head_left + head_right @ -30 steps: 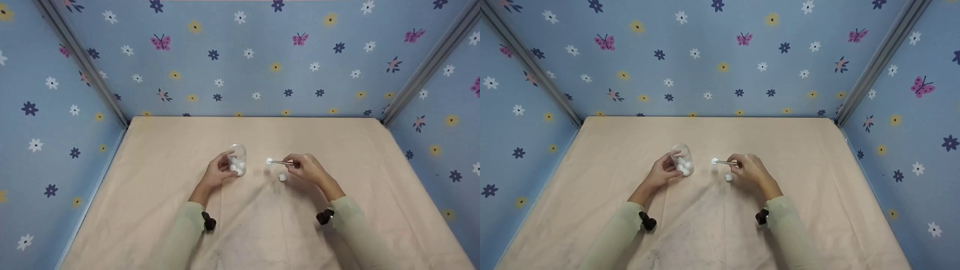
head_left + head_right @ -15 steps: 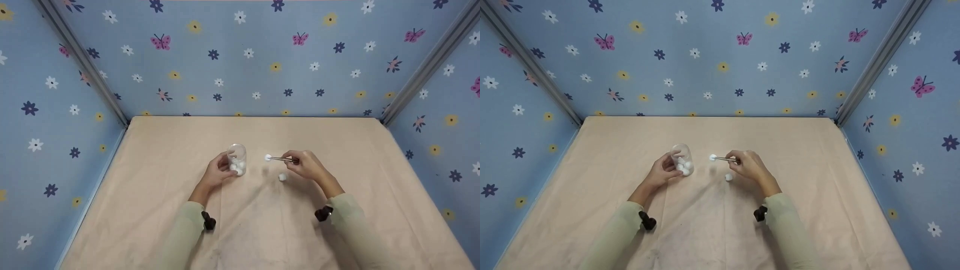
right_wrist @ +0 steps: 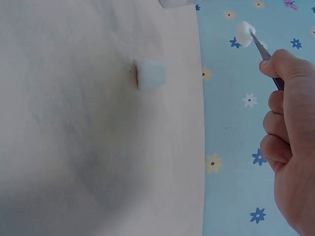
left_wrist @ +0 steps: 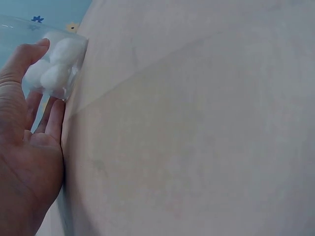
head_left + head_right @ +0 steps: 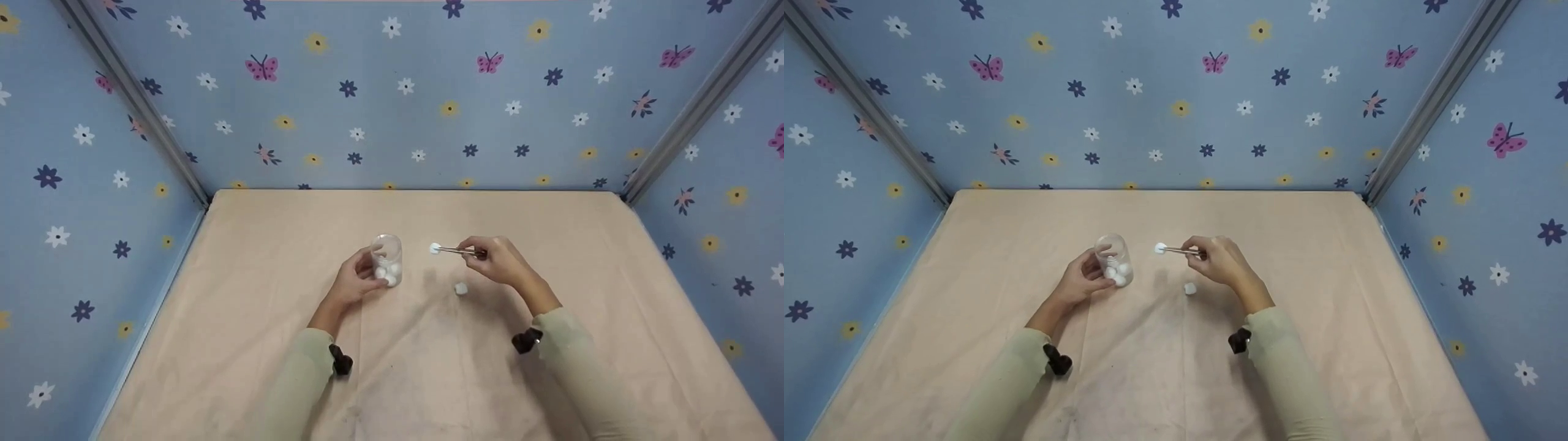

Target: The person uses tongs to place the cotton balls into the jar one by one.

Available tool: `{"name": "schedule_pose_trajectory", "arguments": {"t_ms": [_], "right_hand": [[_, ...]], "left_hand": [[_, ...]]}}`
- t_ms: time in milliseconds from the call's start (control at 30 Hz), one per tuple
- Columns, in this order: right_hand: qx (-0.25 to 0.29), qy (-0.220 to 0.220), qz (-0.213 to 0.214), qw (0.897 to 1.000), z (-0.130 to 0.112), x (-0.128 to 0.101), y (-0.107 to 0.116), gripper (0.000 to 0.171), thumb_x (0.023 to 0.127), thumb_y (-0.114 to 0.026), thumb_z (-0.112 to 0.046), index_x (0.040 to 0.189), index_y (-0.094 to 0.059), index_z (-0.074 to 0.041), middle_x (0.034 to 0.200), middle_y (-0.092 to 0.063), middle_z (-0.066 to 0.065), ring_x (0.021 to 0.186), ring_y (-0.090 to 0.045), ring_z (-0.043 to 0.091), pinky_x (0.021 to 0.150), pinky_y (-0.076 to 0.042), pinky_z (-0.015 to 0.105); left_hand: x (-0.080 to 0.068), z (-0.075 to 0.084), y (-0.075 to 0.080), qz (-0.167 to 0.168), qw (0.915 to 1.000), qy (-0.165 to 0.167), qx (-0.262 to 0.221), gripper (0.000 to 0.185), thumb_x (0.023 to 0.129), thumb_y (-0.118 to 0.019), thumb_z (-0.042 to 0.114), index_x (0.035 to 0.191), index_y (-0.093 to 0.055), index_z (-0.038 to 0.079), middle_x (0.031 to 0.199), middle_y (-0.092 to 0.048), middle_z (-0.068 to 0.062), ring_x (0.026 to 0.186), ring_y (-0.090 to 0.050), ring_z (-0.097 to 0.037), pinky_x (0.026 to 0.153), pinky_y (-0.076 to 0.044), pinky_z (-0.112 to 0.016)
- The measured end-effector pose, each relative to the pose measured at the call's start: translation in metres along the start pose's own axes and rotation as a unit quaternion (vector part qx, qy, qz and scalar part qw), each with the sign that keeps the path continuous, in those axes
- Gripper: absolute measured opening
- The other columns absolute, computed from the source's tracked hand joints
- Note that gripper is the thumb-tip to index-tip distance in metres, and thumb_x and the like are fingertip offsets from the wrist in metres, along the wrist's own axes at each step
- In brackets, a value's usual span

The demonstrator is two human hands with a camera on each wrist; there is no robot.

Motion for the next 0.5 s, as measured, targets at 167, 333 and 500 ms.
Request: {"name": "schedule_pose_trajectory", "arguments": {"t_ms": [167, 333, 500], "right_hand": [[-0.005, -0.001, 0.004, 1.000, -0.0028, 0.0038, 0.0019, 0.019, 0.102, -0.074, -0.005, 0.118, -0.084, -0.009, 0.070, -0.067, 0.006, 0.060, -0.036, 0.001, 0.059, -0.031, 0.023], [-0.006, 0.009, 0.015, 1.000, -0.0038, 0.0068, 0.0027, 0.017, 0.102, -0.075, -0.007, 0.116, -0.084, -0.009, 0.070, -0.067, 0.006, 0.059, -0.037, 0.000, 0.059, -0.032, 0.023], [-0.002, 0.010, 0.016, 1.000, -0.0054, 0.0098, 0.0039, 0.018, 0.101, -0.075, -0.006, 0.116, -0.084, -0.010, 0.075, -0.073, 0.007, 0.061, -0.041, 0.001, 0.060, -0.034, 0.023]], "left_hand": [[0.0007, 0.0005, -0.0005, 0.001, 1.0000, -0.001, 0.002, 0.084, 0.090, -0.087, -0.010, 0.165, -0.050, 0.000, 0.160, -0.062, -0.028, 0.154, -0.059, -0.043, 0.133, -0.051, -0.051], [0.0006, 0.0012, -0.0014, 0.004, 0.9999, -0.002, 0.012, 0.082, 0.091, -0.088, -0.008, 0.164, -0.051, 0.000, 0.159, -0.063, -0.028, 0.155, -0.058, -0.043, 0.133, -0.049, -0.053], [0.0001, 0.0010, -0.0016, 0.009, 0.9998, 0.000, 0.015, 0.081, 0.091, -0.088, -0.007, 0.164, -0.052, 0.001, 0.158, -0.064, -0.028, 0.153, -0.060, -0.044, 0.133, -0.050, -0.055]]}}
Point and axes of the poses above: each hand's wrist, its own x-axis towards the middle knuckle, its own y-axis out of the back of the hand, z = x × y, the point moved 2 cm from there along x, towards the middle knuckle
